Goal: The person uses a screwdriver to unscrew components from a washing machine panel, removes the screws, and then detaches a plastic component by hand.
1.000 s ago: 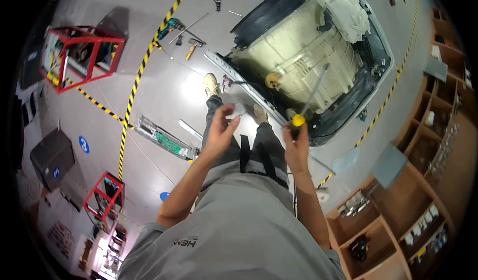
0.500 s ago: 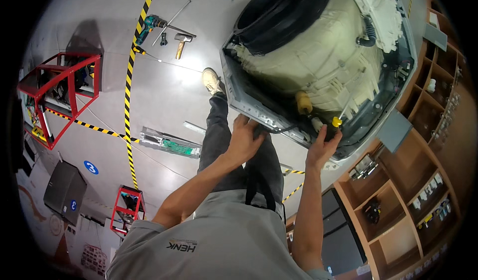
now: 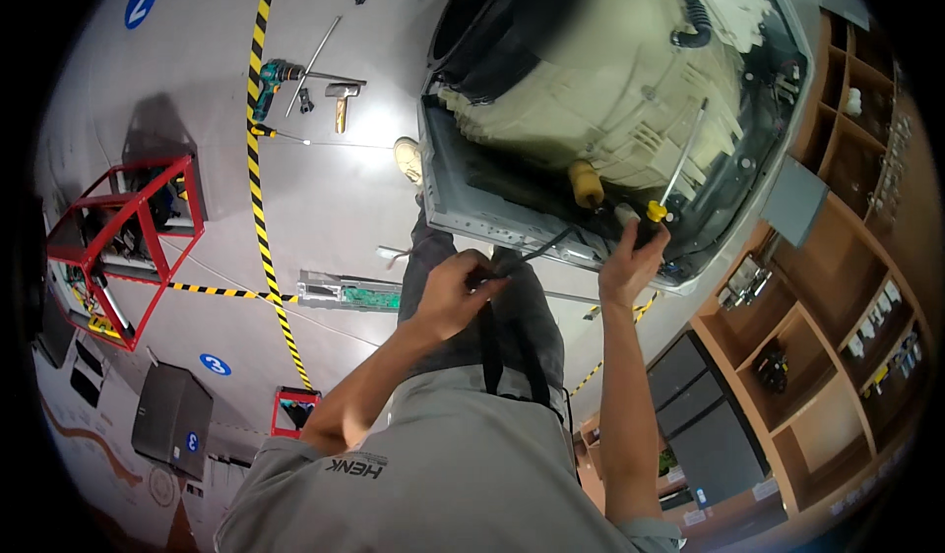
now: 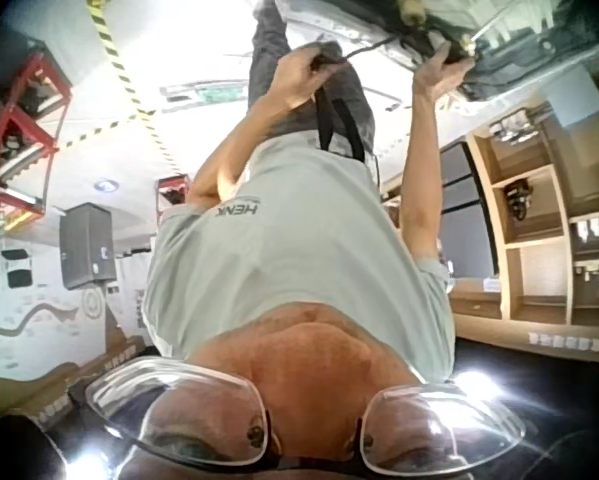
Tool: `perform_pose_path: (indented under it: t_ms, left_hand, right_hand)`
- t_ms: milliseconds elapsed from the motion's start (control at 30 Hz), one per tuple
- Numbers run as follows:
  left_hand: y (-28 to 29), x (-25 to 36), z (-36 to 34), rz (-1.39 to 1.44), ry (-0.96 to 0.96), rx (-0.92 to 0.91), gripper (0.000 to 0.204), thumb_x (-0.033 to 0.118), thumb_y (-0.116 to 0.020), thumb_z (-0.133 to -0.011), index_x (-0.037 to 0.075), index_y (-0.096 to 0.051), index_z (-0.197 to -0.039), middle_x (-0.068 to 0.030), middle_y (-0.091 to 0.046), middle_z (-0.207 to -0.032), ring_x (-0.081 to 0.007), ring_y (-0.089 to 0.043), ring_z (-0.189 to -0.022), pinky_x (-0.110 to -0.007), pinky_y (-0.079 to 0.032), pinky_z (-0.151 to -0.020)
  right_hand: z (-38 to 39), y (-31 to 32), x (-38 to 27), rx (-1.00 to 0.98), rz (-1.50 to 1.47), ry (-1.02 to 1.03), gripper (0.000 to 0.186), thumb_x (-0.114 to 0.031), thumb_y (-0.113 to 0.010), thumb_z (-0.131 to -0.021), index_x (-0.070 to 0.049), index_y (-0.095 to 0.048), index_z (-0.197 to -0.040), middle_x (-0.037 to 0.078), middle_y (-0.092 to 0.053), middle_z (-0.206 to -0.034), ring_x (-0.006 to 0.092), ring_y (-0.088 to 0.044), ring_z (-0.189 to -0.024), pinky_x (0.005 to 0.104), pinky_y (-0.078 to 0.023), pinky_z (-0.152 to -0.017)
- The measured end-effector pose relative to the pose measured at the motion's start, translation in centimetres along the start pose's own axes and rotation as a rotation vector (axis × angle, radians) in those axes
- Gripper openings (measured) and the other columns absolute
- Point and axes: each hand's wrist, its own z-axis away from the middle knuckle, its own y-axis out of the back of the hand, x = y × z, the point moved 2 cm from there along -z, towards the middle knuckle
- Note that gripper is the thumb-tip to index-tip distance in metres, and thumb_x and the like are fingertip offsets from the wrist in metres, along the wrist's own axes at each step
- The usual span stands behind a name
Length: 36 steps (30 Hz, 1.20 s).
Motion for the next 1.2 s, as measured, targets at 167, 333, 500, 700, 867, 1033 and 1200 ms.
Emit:
perform_pose_path:
  t_ms: [167,333,500,700,867,1033,1200]
  left_hand:
    - [0.3,-1.3,0.8,0.034,0.126,0.001,0.025,0.018,-0.077,-0.085,-0.002,-0.063,-0.094,-0.0139,-0.066,-0.079,-0.0232,-0.063,-0.066,-0.033,-0.050,-0.063]
    - [0.1,-3.5,1.0,-0.268,-0.025,0.023,0.026,0.024,-0.068,-0.090,-0.002,-0.063,-0.093,-0.0179,-0.063,-0.088,-0.0375,-0.062,-0.081,-0.045,-0.049,-0.070]
    - [0.2,-4.9,1.9,-0.289,0.017,-0.044,0.026,0.024,-0.060,-0.095,-0.002,-0.062,-0.096,-0.0201,-0.062,-0.092,-0.0414,-0.060,-0.090,-0.048,-0.048,-0.078]
    - [0.3,-5.2,2.0,-0.389,-0.056,-0.090,0.033,0.030,-0.055,-0.099,-0.001,-0.062,-0.106,-0.0242,-0.064,-0.099,-0.0422,-0.060,-0.093,-0.046,-0.048,-0.080]
    - [0.4,-5.3,2.0,-0.434,-0.019,-0.118,0.031,0.027,-0.056,-0.098,-0.002,-0.061,-0.107,-0.0237,-0.064,-0.099,-0.0426,-0.061,-0.094,-0.048,-0.049,-0.081]
    - [0.4,-5.1,2.0,-0.472,-0.012,-0.139,0.029,0.026,-0.056,-0.097,-0.001,-0.061,-0.107,-0.0224,-0.065,-0.101,-0.0427,-0.062,-0.094,-0.049,-0.049,-0.080]
    - [0.4,-5.3,1.8,-0.502,0.037,-0.147,0.029,0.028,-0.057,-0.097,0.001,-0.061,-0.106,-0.0207,-0.066,-0.098,-0.0426,-0.063,-0.093,-0.049,-0.049,-0.078]
  right_hand:
    - [0.2,0.0,0.1,-0.015,0.055,0.015,0.041,-0.029,-0.060,-0.097,0.001,-0.050,-0.123,0.025,-0.063,-0.110,0.0446,-0.059,-0.100,0.0464,-0.045,-0.085]
    - [0.3,0.1,-0.3,0.053,0.060,0.070,0.036,-0.026,-0.063,-0.095,0.000,-0.053,-0.118,0.022,-0.065,-0.099,0.0427,-0.063,-0.089,0.0440,-0.050,-0.075]
    - [0.3,0.1,-0.6,0.091,0.076,0.104,0.036,-0.026,-0.063,-0.094,-0.001,-0.054,-0.118,0.021,-0.065,-0.100,0.0421,-0.064,-0.089,0.0442,-0.051,-0.075]
    - [0.4,0.2,-0.3,0.071,0.069,0.103,0.036,-0.026,-0.062,-0.094,-0.001,-0.053,-0.119,0.021,-0.065,-0.104,0.0424,-0.064,-0.091,0.0457,-0.051,-0.075]
    - [0.3,0.4,-0.9,0.109,0.069,0.123,0.036,-0.026,-0.062,-0.093,-0.002,-0.053,-0.118,0.021,-0.064,-0.106,0.0423,-0.064,-0.091,0.0463,-0.051,-0.073]
    - [0.3,0.6,-1.0,0.072,0.057,0.083,0.034,-0.025,-0.062,-0.093,-0.002,-0.054,-0.117,0.020,-0.064,-0.103,0.0414,-0.064,-0.088,0.0462,-0.052,-0.072]
    - [0.3,0.6,-0.9,0.097,0.069,0.118,0.034,-0.024,-0.063,-0.092,-0.002,-0.054,-0.116,0.020,-0.065,-0.101,0.0409,-0.065,-0.086,0.0456,-0.052,-0.071]
